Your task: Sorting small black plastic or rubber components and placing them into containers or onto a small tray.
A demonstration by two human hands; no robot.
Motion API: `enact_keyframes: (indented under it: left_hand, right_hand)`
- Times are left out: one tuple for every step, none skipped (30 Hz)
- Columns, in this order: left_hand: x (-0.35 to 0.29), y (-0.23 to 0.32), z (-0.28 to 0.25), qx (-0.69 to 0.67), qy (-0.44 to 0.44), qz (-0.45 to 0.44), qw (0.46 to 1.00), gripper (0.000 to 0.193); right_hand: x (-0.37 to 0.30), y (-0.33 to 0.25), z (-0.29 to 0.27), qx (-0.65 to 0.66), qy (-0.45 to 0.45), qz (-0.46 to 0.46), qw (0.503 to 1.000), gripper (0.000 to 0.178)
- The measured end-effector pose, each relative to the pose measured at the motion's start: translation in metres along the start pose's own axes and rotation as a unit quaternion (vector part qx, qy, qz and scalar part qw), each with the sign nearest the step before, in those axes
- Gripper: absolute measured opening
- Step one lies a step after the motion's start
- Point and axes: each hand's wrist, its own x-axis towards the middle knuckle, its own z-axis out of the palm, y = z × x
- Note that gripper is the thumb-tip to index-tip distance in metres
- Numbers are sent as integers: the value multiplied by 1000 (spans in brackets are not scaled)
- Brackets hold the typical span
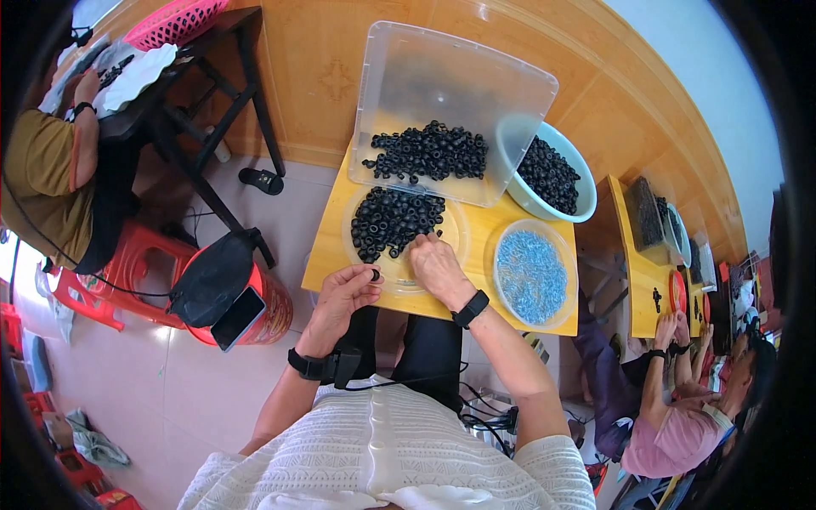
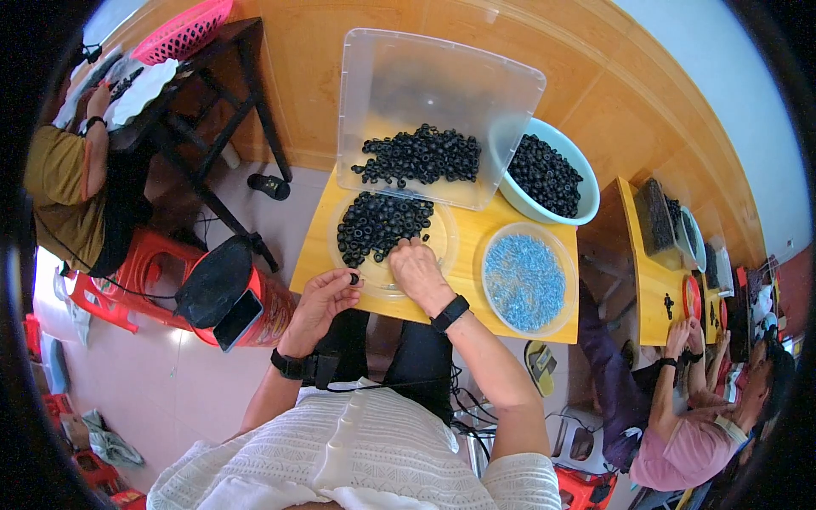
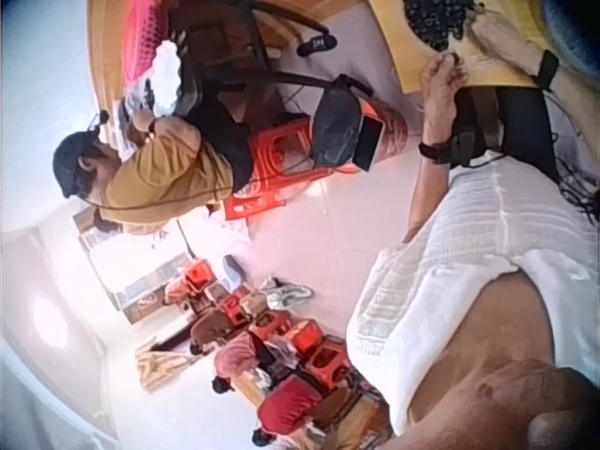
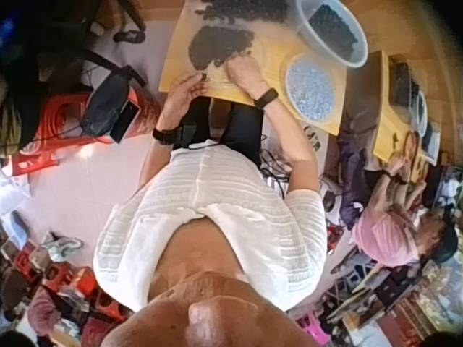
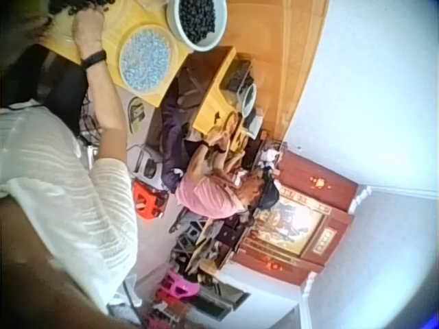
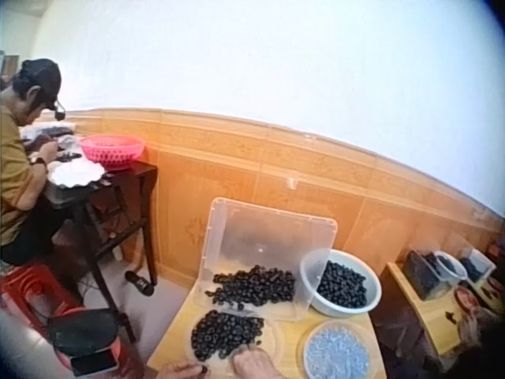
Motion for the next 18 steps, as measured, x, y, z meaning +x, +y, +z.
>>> enact_keyframes:
  left_hand:
    - [0, 0, -1, 0, -4, 1, 1000, 22]
    - [0, 0, -1, 1, -9, 1, 1000, 23]
    - [-1, 0, -1, 0, -9, 2, 1000, 23]
    - [-1, 1, -1, -2, -13, 3, 1000, 22]
    - [-1, 1, -1, -5, -16, 4, 1000, 22]
    - [-2, 1, -1, -5, -15, 6, 1000, 22]
    - [-2, 1, 0, -10, -19, 11, 1000, 21]
    - [-3, 1, 0, -14, -24, 16, 999, 21]
    - [-3, 1, 1, -15, -25, 16, 999, 21]
    - [-2, 1, 1, -23, -36, 25, 999, 20]
    - [-2, 0, 1, -31, -46, 35, 998, 20]
    - [-2, 0, 1, -31, -46, 35, 998, 20]
    - [-3, 0, 1, -35, -51, 41, 997, 20]
    - [-3, 0, 1, -39, -56, 47, 997, 20]
    - [-3, 0, 0, -39, -56, 48, 996, 20]
    - [-2, -1, -1, -40, -59, 49, 996, 20]
    - [-2, 0, -2, -41, -60, 50, 996, 20]
    - [-2, -1, -3, -41, -59, 52, 996, 20]
  right_hand:
    - [0, -1, -1, 11, 1, 11, 1000, 11]
    - [0, -1, 1, 11, 1, 9, 1000, 11]
    - [-1, 0, 4, 25, 5, 24, 999, 11]
    - [-1, 1, 5, 38, 9, 40, 998, 10]
    - [-1, 1, 5, 38, 9, 37, 999, 10]
    - [-1, 1, 5, 45, 7, 39, 998, 10]
    - [0, 0, 5, 51, 6, 41, 998, 10]
    - [-1, 0, 7, 50, 6, 40, 998, 10]
    - [-1, 1, 11, 56, 13, 49, 997, 10]
    - [-1, 1, 13, 62, 20, 59, 996, 10]
    - [-1, 1, 13, 62, 20, 58, 996, 10]
    - [-1, 0, 12, 65, 31, 62, 995, 9]
    - [-1, 0, 12, 68, 42, 66, 995, 9]
    - [0, 0, 10, 67, 42, 65, 995, 9]
    - [0, 0, 8, 85, 47, 78, 992, 8]
    - [-1, 1, 7, 103, 53, 90, 989, 8]
    - [-1, 4, 7, 103, 53, 89, 989, 8]
    - [-3, 8, 7, 126, 69, 115, 983, 8]
